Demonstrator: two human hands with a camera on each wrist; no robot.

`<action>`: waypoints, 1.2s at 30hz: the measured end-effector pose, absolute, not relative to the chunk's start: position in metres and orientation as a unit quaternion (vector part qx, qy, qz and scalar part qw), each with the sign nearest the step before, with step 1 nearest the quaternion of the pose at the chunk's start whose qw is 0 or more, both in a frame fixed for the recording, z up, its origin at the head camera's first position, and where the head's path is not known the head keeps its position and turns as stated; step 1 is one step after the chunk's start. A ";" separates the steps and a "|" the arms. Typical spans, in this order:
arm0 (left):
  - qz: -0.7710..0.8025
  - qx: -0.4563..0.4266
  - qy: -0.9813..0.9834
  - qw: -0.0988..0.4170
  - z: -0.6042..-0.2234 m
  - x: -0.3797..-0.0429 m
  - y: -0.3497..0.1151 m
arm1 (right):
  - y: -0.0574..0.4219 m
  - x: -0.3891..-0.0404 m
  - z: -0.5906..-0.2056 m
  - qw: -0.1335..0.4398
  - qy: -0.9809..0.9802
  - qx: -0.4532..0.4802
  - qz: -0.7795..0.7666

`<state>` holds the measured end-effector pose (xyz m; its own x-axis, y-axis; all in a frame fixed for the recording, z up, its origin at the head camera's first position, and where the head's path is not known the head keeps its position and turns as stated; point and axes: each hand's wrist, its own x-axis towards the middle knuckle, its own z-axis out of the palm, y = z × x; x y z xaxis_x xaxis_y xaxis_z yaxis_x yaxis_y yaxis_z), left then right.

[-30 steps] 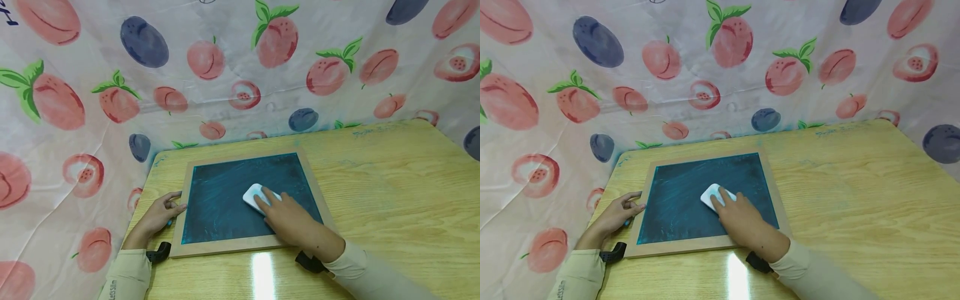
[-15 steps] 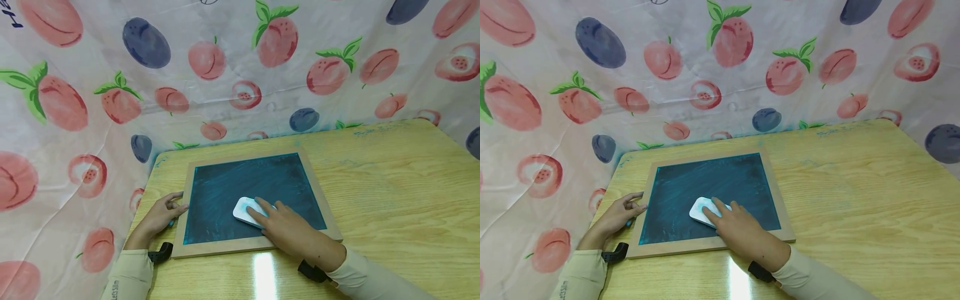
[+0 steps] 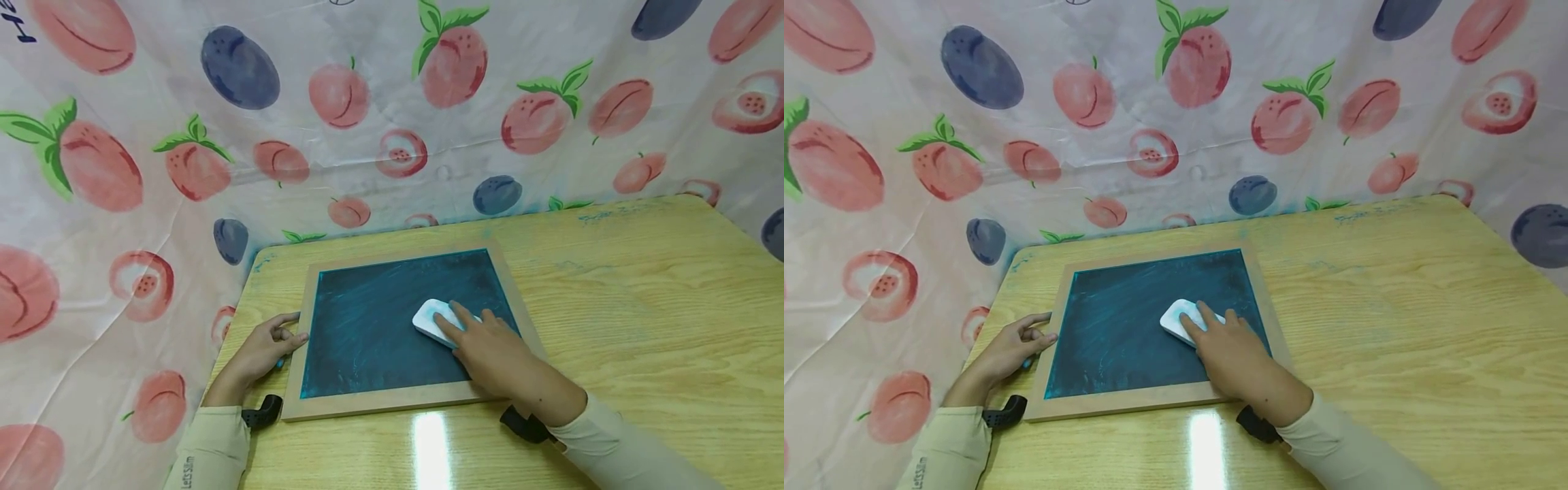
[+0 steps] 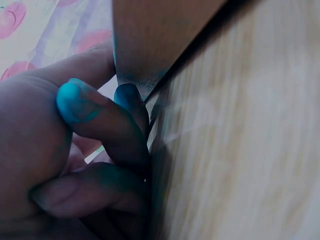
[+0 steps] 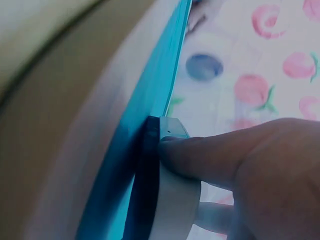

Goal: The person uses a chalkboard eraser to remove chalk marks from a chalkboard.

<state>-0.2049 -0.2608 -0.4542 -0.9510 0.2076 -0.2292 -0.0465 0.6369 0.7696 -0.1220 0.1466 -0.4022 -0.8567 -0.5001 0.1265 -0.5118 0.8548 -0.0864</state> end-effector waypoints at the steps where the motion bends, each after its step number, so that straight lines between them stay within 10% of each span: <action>1: 0.423 0.047 0.892 0.151 -0.455 -0.205 -0.261 | 0.152 -0.124 -0.402 0.059 -0.963 0.258 0.057; 36: 0.440 0.045 0.883 0.159 -0.449 -0.203 -0.259 | 0.236 -0.144 -0.385 0.079 -0.988 0.102 0.082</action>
